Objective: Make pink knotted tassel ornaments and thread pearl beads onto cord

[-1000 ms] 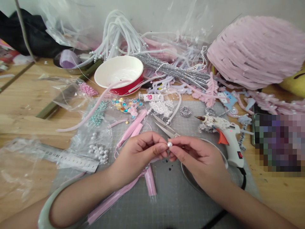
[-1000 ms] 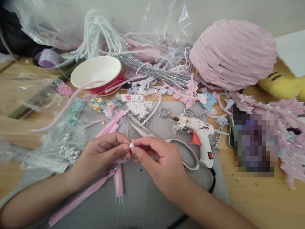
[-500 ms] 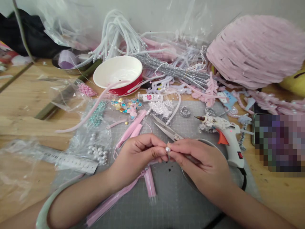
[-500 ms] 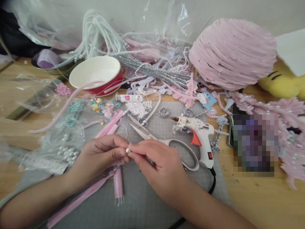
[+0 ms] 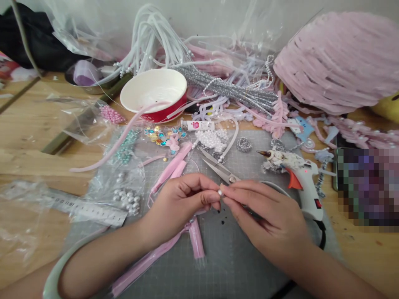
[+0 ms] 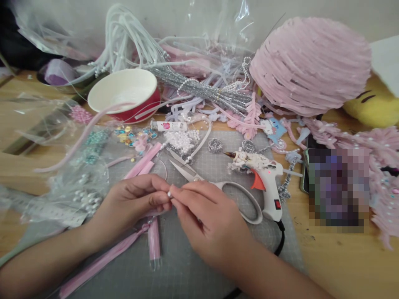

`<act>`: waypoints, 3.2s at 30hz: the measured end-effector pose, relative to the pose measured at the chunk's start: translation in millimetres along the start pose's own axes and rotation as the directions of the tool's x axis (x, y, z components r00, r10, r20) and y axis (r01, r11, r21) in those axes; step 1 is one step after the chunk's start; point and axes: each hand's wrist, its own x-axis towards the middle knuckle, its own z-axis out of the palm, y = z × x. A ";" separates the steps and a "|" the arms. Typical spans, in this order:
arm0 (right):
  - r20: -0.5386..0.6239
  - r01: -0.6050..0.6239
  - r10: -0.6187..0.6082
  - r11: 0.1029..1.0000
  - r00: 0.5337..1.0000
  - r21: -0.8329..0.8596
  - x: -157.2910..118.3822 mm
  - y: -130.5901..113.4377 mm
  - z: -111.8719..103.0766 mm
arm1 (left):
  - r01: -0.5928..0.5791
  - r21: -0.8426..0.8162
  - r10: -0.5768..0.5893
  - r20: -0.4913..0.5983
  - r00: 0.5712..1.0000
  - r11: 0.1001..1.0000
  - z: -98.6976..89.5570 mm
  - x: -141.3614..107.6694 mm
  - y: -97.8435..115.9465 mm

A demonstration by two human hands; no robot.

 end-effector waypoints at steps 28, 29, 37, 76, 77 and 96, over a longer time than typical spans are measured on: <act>-0.018 -0.040 0.038 0.993 0.999 -0.108 0.6 -5.6 2.1 | -0.206 0.308 0.205 0.036 0.978 0.929 -1.7 -3.6 -5.2; -0.015 -0.038 0.037 0.993 0.999 -0.110 0.5 -5.5 2.5 | -0.199 0.310 0.198 0.035 0.980 0.930 -1.7 -3.6 -5.8; 0.001 -0.051 0.052 0.992 0.999 -0.113 2.9 -4.1 2.9 | -0.162 0.270 0.160 0.030 0.987 0.949 -1.6 -2.9 -8.3; 0.471 -0.739 0.572 0.570 0.671 0.360 10.6 -2.3 -10.8 | -0.011 -0.111 0.028 0.151 0.988 0.994 2.1 -0.8 -11.4; 0.464 -0.731 0.570 0.586 0.678 0.349 10.9 -2.6 -10.4 | -0.012 -0.106 0.028 0.156 0.987 0.994 2.6 -0.9 -11.6; 0.345 -0.697 0.608 0.665 0.715 0.271 9.1 2.7 -14.1 | -0.043 -0.007 0.043 0.079 0.996 0.999 2.9 -2.2 -9.3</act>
